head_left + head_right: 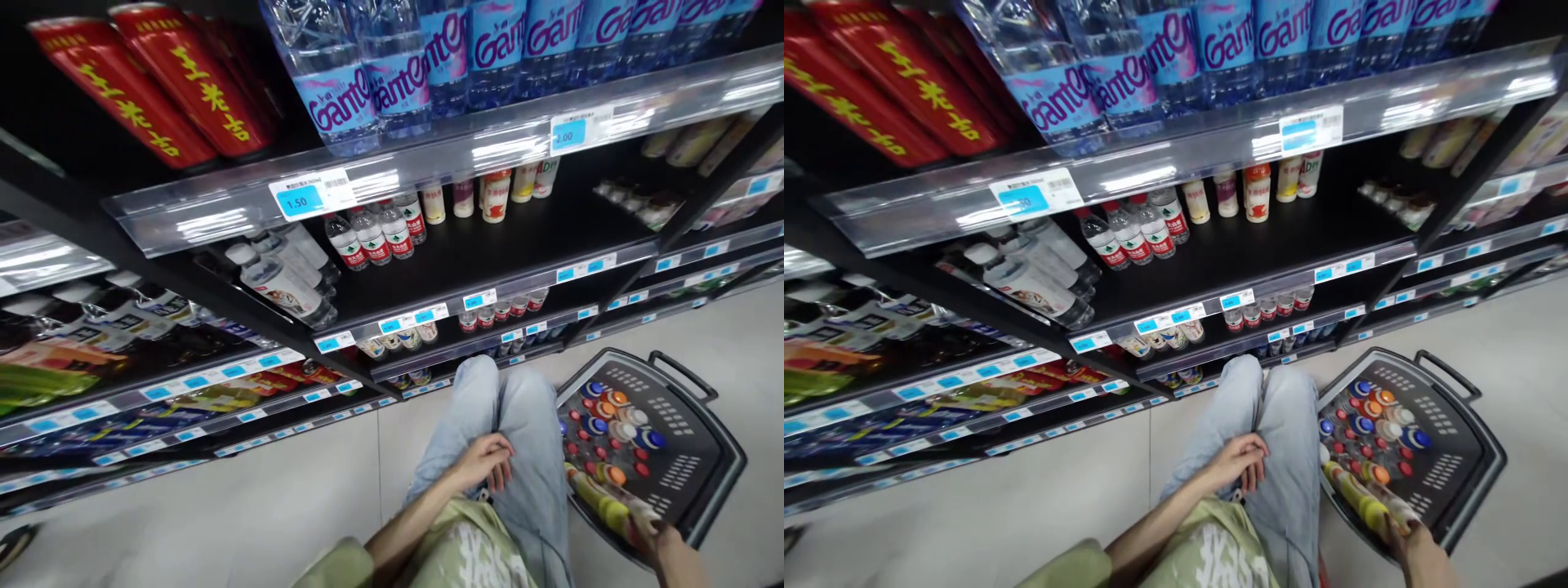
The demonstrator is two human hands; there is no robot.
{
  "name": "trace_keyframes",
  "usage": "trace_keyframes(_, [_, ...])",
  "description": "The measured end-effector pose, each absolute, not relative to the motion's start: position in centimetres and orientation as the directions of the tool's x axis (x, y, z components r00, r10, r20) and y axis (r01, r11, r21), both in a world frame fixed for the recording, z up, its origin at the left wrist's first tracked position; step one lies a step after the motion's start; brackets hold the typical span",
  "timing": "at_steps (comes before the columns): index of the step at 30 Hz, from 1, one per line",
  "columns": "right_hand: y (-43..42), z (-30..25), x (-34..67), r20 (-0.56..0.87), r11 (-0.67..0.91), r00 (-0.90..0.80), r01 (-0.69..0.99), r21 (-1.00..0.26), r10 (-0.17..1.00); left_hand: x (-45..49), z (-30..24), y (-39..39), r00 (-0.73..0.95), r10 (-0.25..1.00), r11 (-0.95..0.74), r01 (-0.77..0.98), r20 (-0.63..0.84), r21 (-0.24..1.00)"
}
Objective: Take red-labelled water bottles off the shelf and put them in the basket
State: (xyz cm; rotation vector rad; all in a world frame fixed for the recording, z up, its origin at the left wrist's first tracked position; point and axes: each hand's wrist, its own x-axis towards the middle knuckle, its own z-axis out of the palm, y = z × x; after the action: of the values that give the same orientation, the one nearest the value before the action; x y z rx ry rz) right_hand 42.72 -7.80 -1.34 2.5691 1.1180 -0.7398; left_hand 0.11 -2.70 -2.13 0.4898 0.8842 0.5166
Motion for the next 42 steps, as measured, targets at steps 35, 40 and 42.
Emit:
trace_keyframes(35, [11.1, -1.0, 12.4, -0.423, -0.231, 0.167, 0.968, -0.103, 0.891, -7.0, 2.9, 3.8, 0.529, 0.717, 0.362, 0.276, -0.455, 0.891])
trace_keyframes(40, [11.1, -1.0, 12.0, -0.421, -0.205, 0.142, 0.973, -0.110, 0.896, -12.3, 6.0, 8.9, 0.342, 0.849, 0.289, 0.338, -0.403, 0.896])
trace_keyframes(42, [11.0, -1.1, 12.2, -0.413, -0.216, 0.149, 0.969, -0.121, 0.899, -14.0, 7.3, 10.5, 0.229, 0.909, 0.279, 0.284, -0.347, 0.917])
